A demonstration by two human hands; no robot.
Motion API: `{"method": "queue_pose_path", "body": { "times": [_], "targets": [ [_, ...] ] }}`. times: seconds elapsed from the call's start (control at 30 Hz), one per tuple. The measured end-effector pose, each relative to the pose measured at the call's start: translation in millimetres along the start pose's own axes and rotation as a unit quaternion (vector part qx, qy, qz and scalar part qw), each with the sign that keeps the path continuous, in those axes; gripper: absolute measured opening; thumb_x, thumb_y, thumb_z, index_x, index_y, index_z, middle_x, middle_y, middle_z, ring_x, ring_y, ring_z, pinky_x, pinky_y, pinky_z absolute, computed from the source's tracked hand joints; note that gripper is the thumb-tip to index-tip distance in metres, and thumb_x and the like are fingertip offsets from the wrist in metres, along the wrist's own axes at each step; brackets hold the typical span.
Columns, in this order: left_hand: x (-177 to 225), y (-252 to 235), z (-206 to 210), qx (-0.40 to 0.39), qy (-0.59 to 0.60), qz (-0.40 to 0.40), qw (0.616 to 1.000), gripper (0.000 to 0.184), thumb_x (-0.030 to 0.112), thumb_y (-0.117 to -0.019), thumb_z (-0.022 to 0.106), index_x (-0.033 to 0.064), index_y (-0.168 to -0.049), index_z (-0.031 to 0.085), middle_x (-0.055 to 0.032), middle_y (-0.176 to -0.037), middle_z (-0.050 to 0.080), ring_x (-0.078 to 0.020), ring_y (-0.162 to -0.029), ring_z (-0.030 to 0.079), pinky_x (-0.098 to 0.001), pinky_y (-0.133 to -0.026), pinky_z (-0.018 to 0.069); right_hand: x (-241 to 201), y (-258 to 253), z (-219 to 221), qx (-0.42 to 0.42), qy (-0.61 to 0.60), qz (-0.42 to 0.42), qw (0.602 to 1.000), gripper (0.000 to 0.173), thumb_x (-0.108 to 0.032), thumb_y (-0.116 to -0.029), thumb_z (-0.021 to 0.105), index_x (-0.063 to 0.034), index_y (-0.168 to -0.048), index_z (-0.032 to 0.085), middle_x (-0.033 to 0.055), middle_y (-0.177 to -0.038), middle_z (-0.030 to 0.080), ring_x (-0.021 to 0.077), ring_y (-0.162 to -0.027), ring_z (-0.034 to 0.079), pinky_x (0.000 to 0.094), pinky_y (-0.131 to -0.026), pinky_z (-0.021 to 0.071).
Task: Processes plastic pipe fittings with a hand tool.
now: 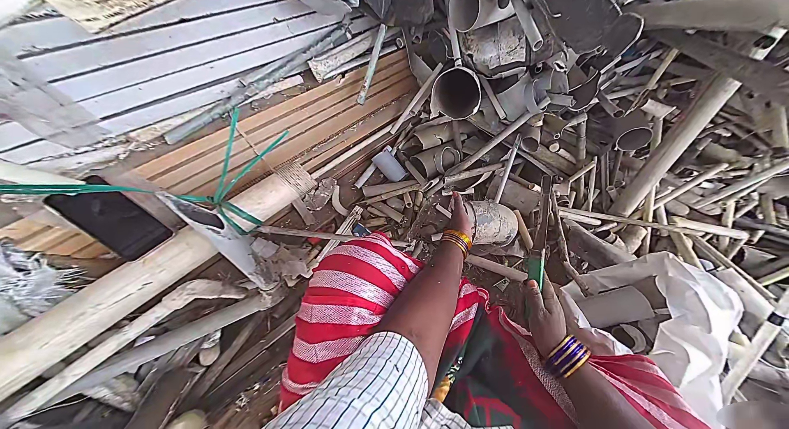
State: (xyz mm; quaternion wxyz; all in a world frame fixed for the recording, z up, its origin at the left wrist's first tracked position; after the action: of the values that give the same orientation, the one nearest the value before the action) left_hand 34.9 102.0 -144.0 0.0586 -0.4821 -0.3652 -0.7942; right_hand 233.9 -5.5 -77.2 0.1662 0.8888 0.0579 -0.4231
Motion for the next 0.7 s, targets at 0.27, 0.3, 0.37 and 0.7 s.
{"method": "queue_pose_path", "body": {
  "times": [0.27, 0.3, 0.37, 0.7],
  "targets": [
    [2, -1, 0, 0.017, -0.018, -0.012, 1.000, 0.083, 0.065, -0.1057, 0.017, 0.0007, -0.155, 0.036, -0.0246, -0.163, 0.031, -0.0383, -0.152, 0.027, -0.0599, -0.121, 0.0236, -1, -3, -1, 0.011, -0.036, 0.027, 0.999, 0.041, -0.023, -0.1110, 0.032, 0.0091, -0.126, 0.052, 0.0040, -0.078, 0.052, 0.0096, -0.064, 0.051, 0.0293, -0.065, 0.0476],
    [1, -2, 1, 0.024, -0.033, -0.010, 0.999, 0.081, 0.063, -0.1068, 0.020, -0.0021, -0.153, 0.039, -0.0277, -0.159, 0.035, -0.0407, -0.150, 0.031, -0.0603, -0.119, 0.0261, -1, -1, 0, -0.021, -0.019, 0.049, 0.998, 0.039, -0.022, -0.1118, 0.033, 0.0095, -0.126, 0.051, 0.0072, -0.080, 0.052, 0.0135, -0.066, 0.051, 0.0327, -0.067, 0.0471],
    [1, -6, 0, 0.023, -0.102, 0.005, 0.995, 0.074, 0.054, -0.1100, 0.024, -0.0061, -0.149, 0.043, -0.0319, -0.151, 0.044, -0.0437, -0.144, 0.039, -0.0602, -0.117, 0.0294, -8, 0, 5, -0.141, 0.059, 0.091, 0.984, 0.038, -0.023, -0.1124, 0.036, 0.0078, -0.127, 0.053, 0.0181, -0.093, 0.060, 0.0256, -0.080, 0.060, 0.0420, -0.078, 0.0505],
    [-1, 9, 8, -0.033, -0.261, 0.016, 0.964, 0.059, 0.031, -0.1146, 0.020, -0.0136, -0.139, 0.050, -0.0350, -0.141, 0.052, -0.0422, -0.137, 0.048, -0.0524, -0.116, 0.0354, -30, -2, -11, 0.018, 0.410, -0.079, 0.908, 0.058, -0.017, -0.1029, 0.051, 0.0037, -0.155, 0.038, 0.0313, -0.110, 0.070, 0.0474, -0.088, 0.072, 0.0573, -0.074, 0.0574]
  ]
}}
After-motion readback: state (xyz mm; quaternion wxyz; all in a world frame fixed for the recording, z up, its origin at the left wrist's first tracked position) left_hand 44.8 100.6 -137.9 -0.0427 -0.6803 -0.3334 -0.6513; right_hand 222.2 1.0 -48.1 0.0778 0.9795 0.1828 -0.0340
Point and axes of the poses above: each hand's wrist, its own y-axis away from the middle knuckle, its own z-axis out of the palm, x = y × z, the point moved 2 cm from there along -y, towards the middle knuckle
